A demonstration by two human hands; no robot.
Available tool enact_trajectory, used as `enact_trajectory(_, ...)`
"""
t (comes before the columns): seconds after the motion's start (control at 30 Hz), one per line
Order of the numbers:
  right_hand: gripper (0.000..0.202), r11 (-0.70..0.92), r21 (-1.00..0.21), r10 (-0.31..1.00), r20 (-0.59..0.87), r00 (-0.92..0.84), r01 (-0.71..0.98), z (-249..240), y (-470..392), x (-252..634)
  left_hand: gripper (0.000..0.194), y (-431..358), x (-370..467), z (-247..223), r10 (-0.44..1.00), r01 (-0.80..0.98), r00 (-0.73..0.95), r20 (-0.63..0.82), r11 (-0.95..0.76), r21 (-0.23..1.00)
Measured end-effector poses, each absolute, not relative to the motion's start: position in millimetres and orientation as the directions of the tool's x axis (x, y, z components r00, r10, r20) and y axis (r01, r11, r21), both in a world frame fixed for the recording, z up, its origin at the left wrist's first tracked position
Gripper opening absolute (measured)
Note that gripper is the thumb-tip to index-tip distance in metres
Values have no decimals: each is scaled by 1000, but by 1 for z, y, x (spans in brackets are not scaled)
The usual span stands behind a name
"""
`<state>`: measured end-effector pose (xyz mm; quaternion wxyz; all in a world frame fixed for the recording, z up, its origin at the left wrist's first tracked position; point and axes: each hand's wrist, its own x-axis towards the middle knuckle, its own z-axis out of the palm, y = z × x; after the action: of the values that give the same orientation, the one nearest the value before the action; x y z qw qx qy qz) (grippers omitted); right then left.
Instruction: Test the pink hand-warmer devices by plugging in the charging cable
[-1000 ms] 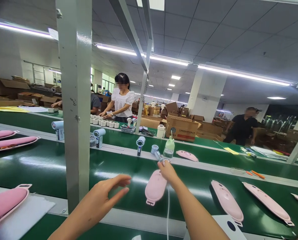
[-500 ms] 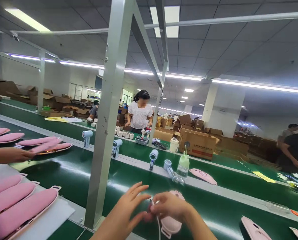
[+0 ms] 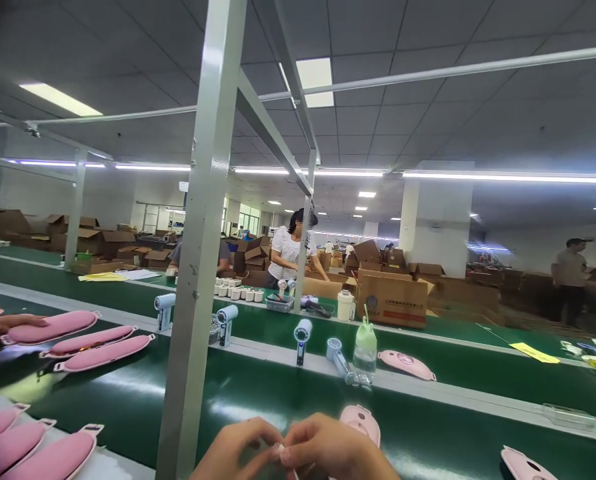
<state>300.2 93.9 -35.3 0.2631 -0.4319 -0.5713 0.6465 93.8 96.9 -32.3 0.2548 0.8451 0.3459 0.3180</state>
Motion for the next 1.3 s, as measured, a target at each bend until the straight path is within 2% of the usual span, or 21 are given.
enact_trajectory(0.17, 35, -235, -959, 806, -283, -519, 159, -32, 94, 303, 16, 104, 93, -32, 718, 404, 607, 340, -647, 646)
enact_trajectory(0.33, 42, -244, -946, 798, -321, -510, 213, -30, 96, 303, 18, 108, 92, -35, 675, 365, 651, 348, -680, 636)
enact_trajectory(0.6, 43, -243, -940, 797, -334, -503, 239, -30, 97, 309, 17, 121, 103, -68, 654, 303, 623, 429, -707, 639)
enact_trajectory(0.77, 46, -258, -941, 789, -335, -515, 218, -28, 97, 308, 23, 122, 100, -68, 584, 270, 606, 540, -790, 551)
enact_trajectory(0.93, 44, -252, -948, 784, -318, -534, 194, -25, 97, 307, 20, 126, 96, -63, 514, 232, 592, 621, -846, 480)
enact_trajectory(1.3, 41, -224, -970, 823, -242, -514, 99, -18, 91, 303, 24, 119, 100, -63, 601, 168, 465, 650, -781, 602)
